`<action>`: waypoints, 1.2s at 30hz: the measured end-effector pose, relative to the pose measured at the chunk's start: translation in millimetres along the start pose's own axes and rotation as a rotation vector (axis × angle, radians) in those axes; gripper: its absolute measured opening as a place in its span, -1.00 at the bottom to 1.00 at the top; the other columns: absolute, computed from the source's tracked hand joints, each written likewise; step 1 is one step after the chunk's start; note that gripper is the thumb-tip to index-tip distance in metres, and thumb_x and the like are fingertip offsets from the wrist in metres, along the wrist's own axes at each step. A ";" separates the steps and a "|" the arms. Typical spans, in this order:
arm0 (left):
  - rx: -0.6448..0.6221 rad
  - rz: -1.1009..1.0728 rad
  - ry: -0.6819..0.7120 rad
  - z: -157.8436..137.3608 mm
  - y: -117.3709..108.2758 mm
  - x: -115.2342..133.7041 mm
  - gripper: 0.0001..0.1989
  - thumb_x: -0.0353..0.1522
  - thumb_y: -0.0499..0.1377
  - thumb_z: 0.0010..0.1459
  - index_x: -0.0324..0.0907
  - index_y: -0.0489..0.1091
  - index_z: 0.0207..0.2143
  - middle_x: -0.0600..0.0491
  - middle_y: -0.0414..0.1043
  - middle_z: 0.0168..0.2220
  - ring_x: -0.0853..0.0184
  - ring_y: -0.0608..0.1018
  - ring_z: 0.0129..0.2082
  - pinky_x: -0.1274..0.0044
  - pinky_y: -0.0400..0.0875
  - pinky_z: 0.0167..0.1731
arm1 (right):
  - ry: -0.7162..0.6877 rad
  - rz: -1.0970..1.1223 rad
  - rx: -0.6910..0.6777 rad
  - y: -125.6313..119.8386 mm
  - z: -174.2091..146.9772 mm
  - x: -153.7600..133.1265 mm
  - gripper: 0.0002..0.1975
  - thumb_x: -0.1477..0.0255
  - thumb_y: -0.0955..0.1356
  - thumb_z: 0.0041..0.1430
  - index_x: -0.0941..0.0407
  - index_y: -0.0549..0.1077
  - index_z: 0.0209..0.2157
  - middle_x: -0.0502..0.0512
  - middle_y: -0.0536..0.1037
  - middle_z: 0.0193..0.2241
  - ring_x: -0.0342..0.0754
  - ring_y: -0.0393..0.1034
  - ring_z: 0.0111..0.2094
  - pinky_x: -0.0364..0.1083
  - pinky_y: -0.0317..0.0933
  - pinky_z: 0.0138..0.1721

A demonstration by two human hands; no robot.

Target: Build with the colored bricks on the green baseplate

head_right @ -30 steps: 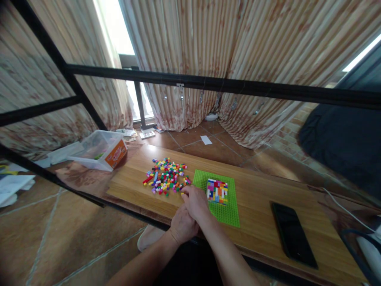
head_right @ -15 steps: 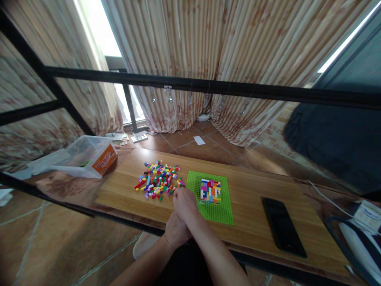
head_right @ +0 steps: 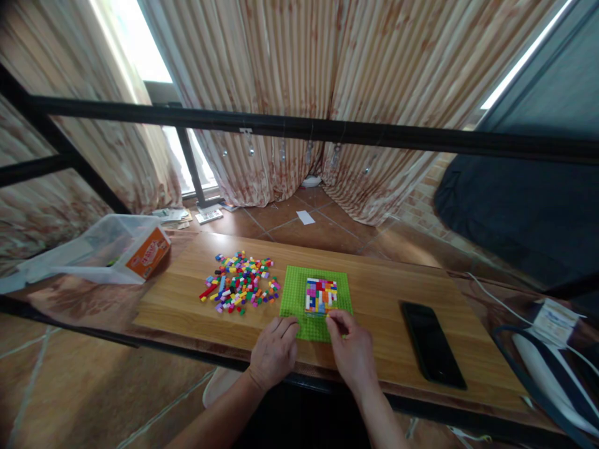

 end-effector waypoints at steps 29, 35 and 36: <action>-0.029 0.005 -0.004 0.1 3.2 -0.9 -0.75 -0.48 0.06 0.08 -0.18 0.38 -0.17 -0.02 0.45 -0.08 0.24 0.43 -0.12 0.39 0.42 -0.05 | -0.092 0.053 0.187 14.1 37.0 25.3 -0.70 0.13 0.39 -0.01 0.07 0.59 -0.42 0.15 0.48 -0.20 0.03 0.38 -0.16 -0.03 0.26 -0.26; -0.038 0.007 0.001 -0.5 3.7 -0.9 -0.75 -0.47 0.05 0.10 -0.17 0.37 -0.16 -0.02 0.43 -0.07 0.24 0.42 -0.10 0.39 0.41 -0.04 | -0.100 0.026 0.190 14.6 36.9 26.2 -0.69 0.11 0.38 0.01 0.07 0.58 -0.44 0.13 0.48 -0.23 0.02 0.38 -0.18 -0.01 0.26 -0.22; -0.043 0.008 0.001 -0.7 4.1 -1.2 -0.75 -0.46 0.05 0.10 -0.17 0.37 -0.15 -0.03 0.43 -0.07 0.24 0.42 -0.10 0.39 0.41 -0.04 | -0.100 0.019 0.183 14.5 36.8 25.8 -0.69 0.11 0.38 0.01 0.07 0.58 -0.44 0.13 0.48 -0.23 0.02 0.38 -0.19 -0.01 0.26 -0.22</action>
Point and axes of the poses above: each hand's wrist, its own z-axis towards the middle knuckle, its own y-axis out of the palm, x = y × z, the point moved 5 cm from there along z, towards the middle knuckle
